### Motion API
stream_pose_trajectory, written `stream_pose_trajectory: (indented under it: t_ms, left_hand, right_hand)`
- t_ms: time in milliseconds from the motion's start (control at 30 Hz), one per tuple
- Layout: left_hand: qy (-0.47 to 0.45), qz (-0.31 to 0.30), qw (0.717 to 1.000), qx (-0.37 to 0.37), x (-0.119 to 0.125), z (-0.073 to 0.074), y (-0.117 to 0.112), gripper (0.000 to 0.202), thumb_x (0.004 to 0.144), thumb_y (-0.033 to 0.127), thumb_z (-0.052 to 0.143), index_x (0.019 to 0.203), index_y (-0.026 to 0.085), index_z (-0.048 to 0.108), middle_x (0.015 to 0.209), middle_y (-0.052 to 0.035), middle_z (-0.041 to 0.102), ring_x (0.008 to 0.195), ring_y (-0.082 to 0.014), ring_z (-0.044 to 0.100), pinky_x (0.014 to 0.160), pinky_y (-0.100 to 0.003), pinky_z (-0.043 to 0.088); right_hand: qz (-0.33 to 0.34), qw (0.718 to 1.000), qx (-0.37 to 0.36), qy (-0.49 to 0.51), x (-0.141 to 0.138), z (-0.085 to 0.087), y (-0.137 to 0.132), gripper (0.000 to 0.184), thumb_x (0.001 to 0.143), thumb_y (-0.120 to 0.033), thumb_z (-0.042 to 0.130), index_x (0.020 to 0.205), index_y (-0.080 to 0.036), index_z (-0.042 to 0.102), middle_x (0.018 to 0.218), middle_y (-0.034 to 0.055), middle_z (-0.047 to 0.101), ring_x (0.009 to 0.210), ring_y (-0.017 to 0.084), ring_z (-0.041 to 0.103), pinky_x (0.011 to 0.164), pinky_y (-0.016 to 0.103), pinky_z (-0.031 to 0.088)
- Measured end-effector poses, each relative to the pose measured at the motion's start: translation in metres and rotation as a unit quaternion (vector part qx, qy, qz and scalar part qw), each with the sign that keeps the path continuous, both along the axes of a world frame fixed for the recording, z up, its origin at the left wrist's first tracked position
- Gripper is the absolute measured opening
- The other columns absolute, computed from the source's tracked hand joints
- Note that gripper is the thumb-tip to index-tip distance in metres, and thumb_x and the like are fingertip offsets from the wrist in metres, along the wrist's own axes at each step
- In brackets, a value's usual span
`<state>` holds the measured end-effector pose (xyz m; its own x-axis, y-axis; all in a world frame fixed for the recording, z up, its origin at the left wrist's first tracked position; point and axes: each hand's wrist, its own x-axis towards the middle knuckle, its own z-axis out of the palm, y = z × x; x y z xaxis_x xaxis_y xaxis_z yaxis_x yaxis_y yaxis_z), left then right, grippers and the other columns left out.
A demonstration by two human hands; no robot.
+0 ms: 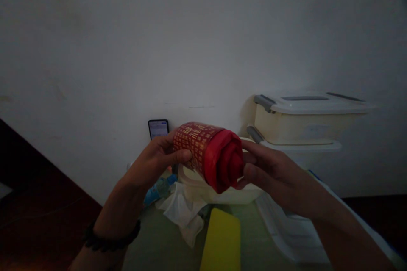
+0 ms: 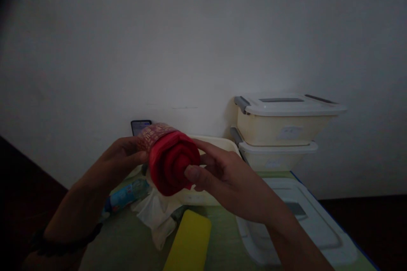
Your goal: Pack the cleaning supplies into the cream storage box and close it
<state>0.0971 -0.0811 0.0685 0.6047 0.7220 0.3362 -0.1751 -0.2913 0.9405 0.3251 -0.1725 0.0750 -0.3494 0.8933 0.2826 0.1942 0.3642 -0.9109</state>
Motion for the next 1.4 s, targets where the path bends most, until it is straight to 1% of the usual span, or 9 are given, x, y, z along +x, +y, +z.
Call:
stream_pose_trajectory:
  t_ms: [167,433,567,667,800,933,1100,1267,1400]
  left_hand:
    - [0.012,0.086,0.996,0.016,0.003,0.004,-0.005,0.024,0.069,0.022,0.076,0.091,0.015,0.070,0.102,-0.0062,0.070,0.095,-0.0221,0.065,0.086,-0.032,0.051]
    - [0.021,0.062,0.997,0.034,0.006,0.009,-0.011,0.032,0.072,0.020,0.075,0.102,0.016,0.065,0.100,-0.0055,0.071,0.092,-0.0194,0.066,0.082,-0.028,0.052]
    - [0.031,0.030,0.996,0.072,-0.002,0.014,-0.013,0.022,0.084,0.024,0.063,0.105,0.019,0.068,0.104,-0.0047,0.071,0.096,-0.0205,0.065,0.086,-0.032,0.051]
    - [0.077,-0.006,0.989,0.128,-0.010,0.020,-0.016,0.025,0.090,0.025,0.053,0.108,0.022,0.069,0.116,-0.0042,0.067,0.108,-0.0228,0.059,0.095,-0.035,0.046]
    - [0.088,-0.029,0.981,0.170,-0.013,0.024,-0.016,0.027,0.091,0.020,0.050,0.111,0.023,0.069,0.124,-0.0051,0.063,0.113,-0.0229,0.055,0.095,-0.033,0.045]
    - [0.082,0.009,0.983,0.164,-0.010,0.022,-0.015,0.023,0.086,0.017,0.058,0.104,0.024,0.072,0.115,-0.0045,0.067,0.105,-0.0198,0.060,0.091,-0.030,0.047]
    - [0.053,0.043,0.990,0.124,-0.010,0.023,-0.018,0.018,0.079,0.016,0.067,0.094,0.021,0.074,0.104,-0.0044,0.070,0.097,-0.0191,0.062,0.086,-0.029,0.050]
    - [0.061,0.082,0.990,0.094,-0.010,0.023,-0.022,0.012,0.074,0.018,0.072,0.085,0.017,0.068,0.090,-0.0032,0.068,0.084,-0.0171,0.063,0.077,-0.028,0.053]
    - [0.061,0.103,0.985,0.127,-0.010,0.023,-0.027,0.016,0.075,0.021,0.072,0.087,0.017,0.062,0.092,-0.0023,0.062,0.083,-0.0160,0.061,0.075,-0.030,0.054]
  right_hand:
    - [-0.023,0.999,-0.020,0.036,0.000,-0.003,0.006,0.051,0.090,-0.040,0.052,0.137,-0.023,0.043,0.102,0.0063,0.067,0.079,0.014,0.067,0.064,0.027,0.059]
    - [-0.092,0.993,0.010,0.076,0.002,-0.006,0.011,0.044,0.089,-0.039,0.054,0.129,-0.023,0.048,0.097,0.0052,0.070,0.071,0.013,0.069,0.062,0.029,0.061]
    - [-0.211,0.967,0.070,0.129,0.000,-0.006,0.013,0.025,0.084,-0.039,0.060,0.101,-0.023,0.050,0.084,-0.0006,0.070,0.061,0.012,0.067,0.055,0.027,0.060]
    - [-0.255,0.955,0.086,0.122,-0.001,-0.005,0.014,0.020,0.084,-0.039,0.060,0.085,-0.021,0.051,0.070,-0.0042,0.065,0.054,0.010,0.065,0.053,0.024,0.060]
    - [-0.256,0.957,0.077,0.117,0.001,-0.004,0.013,0.019,0.083,-0.039,0.060,0.085,-0.020,0.057,0.078,-0.0013,0.066,0.058,0.010,0.066,0.054,0.024,0.060]
    - [-0.259,0.958,0.090,0.084,0.006,-0.003,0.010,0.017,0.086,-0.035,0.058,0.094,-0.021,0.062,0.085,0.0003,0.067,0.065,0.011,0.065,0.056,0.024,0.058]
    - [-0.225,0.962,0.153,-0.002,0.011,0.000,0.007,0.012,0.089,-0.026,0.053,0.091,-0.023,0.064,0.095,0.0022,0.063,0.089,0.016,0.060,0.080,0.030,0.052]
    - [-0.155,0.981,0.115,-0.006,0.012,-0.005,0.008,0.033,0.096,-0.039,0.036,0.107,-0.025,0.064,0.110,0.0052,0.060,0.103,0.020,0.055,0.094,0.038,0.043]
    - [-0.117,0.987,0.110,-0.012,0.014,-0.011,0.013,0.043,0.096,-0.048,0.029,0.117,-0.027,0.060,0.116,0.0064,0.059,0.107,0.024,0.054,0.096,0.042,0.042]
